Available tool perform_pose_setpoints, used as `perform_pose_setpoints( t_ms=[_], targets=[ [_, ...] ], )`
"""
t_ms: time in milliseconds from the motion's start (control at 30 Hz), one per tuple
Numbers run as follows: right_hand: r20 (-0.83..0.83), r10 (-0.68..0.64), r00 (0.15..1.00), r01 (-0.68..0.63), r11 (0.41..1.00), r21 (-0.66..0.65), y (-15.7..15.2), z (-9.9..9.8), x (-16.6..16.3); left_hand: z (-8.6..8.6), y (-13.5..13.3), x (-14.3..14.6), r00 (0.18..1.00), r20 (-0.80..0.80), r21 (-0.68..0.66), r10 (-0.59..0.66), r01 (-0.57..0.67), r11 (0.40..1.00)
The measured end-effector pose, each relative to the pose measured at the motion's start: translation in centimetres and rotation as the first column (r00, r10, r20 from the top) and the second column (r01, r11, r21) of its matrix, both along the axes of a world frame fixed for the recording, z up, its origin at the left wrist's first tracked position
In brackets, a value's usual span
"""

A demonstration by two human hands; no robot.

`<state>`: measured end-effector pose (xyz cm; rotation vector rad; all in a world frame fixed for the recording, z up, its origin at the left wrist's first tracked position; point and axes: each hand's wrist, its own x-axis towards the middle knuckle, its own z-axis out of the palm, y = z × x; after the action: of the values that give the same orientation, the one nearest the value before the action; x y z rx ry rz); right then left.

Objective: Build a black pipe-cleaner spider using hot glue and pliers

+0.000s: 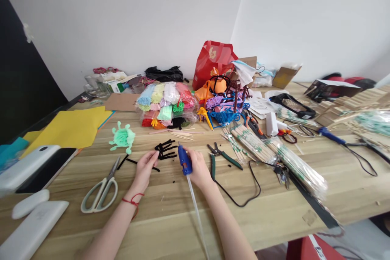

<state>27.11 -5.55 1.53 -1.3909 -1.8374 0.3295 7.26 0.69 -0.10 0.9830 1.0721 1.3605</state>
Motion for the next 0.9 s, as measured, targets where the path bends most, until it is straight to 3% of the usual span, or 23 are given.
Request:
perform_pose_setpoints(
  t_ms=[367, 667, 900],
  targets=[
    [-0.063, -0.039, 0.997, 0.038, 0.999, -0.006, 0.2, -1.1, 0.1, 0.0, 0.0, 0.0, 1.000, 0.002, 0.001, 0.000, 0.000, 1.000],
    [0.034, 0.004, 0.999, -0.004, 1.000, -0.002, 0.1, -0.4, -0.1, 0.0, 0.0, 0.0, 1.000, -0.007, 0.001, -0.002, 0.002, 1.000],
    [0.005, -0.009, 1.000, 0.009, 1.000, -0.019, -0.1, -0.5, -0.1, 0.0, 0.0, 0.0, 1.000, -0.010, 0.008, -0.005, 0.005, 1.000]
  ],
)
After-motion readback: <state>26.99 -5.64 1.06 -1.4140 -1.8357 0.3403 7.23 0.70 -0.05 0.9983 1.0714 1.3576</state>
